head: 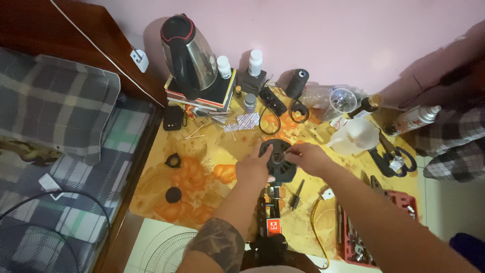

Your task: The person is repairing a small black electronic device, likely a fan motor, on a cluttered table. They use a screwdriver to remove and tighten screws on the device's casing while handling various tools from a red toolbox.

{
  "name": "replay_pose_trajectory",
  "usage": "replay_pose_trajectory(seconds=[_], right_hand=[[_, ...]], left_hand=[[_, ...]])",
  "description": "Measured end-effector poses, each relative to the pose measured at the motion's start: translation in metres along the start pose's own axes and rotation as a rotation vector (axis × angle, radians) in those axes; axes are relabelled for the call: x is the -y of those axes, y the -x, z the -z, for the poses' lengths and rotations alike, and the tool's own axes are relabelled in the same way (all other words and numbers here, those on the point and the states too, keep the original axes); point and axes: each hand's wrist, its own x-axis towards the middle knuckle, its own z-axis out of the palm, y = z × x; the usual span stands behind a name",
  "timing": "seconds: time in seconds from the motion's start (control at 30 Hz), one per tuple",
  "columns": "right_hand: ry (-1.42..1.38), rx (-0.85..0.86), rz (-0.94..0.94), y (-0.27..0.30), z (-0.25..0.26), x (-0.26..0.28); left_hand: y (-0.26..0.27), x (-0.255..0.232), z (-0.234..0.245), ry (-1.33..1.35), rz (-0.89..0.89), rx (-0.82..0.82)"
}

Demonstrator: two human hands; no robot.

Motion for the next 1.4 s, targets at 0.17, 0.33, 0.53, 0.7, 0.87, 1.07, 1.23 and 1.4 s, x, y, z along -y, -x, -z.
replay_pose_trajectory(seconds=[0.17,0.33,0.53,0.7,0.87,1.07,1.23,1.4], right_hand=[[0.401,0.194,0.343,-0.002,0.012,-0.001],[0.024,0.09,0.122,-0.013,-0.001,-0.013],[-0.502,0.061,-0.186,-0.019,-0.023,-0.019],[0.185,0.134,0.303,-0.019,-0.004,-0.014],[-0.021,0.193,0.06,-0.015,-0.007,-0.02],[-0.674,0.12,-0.238,-0.012,-0.022,-0.026],[0.163,0.102,0.203,-0.007,-0.004,-0.013],[-0.245,0.106,-0.073,-0.002,-0.011,-0.003]], left_hand=[[-0.002,0.0,-0.007,0.001,-0.024,-0.064],[0.002,0.002,-0.002,0.035,-0.028,-0.082],[-0.001,0.002,-0.004,0.054,-0.025,-0.036],[-0.004,0.003,-0.009,0.012,-0.042,-0.142],[-0.002,0.001,-0.004,0.026,-0.013,-0.024],[0.0,0.0,-0.005,0.051,-0.029,-0.061],[-0.002,0.005,-0.005,0.058,-0.069,-0.069],[-0.001,0.002,0.001,0.021,0.002,0.038]])
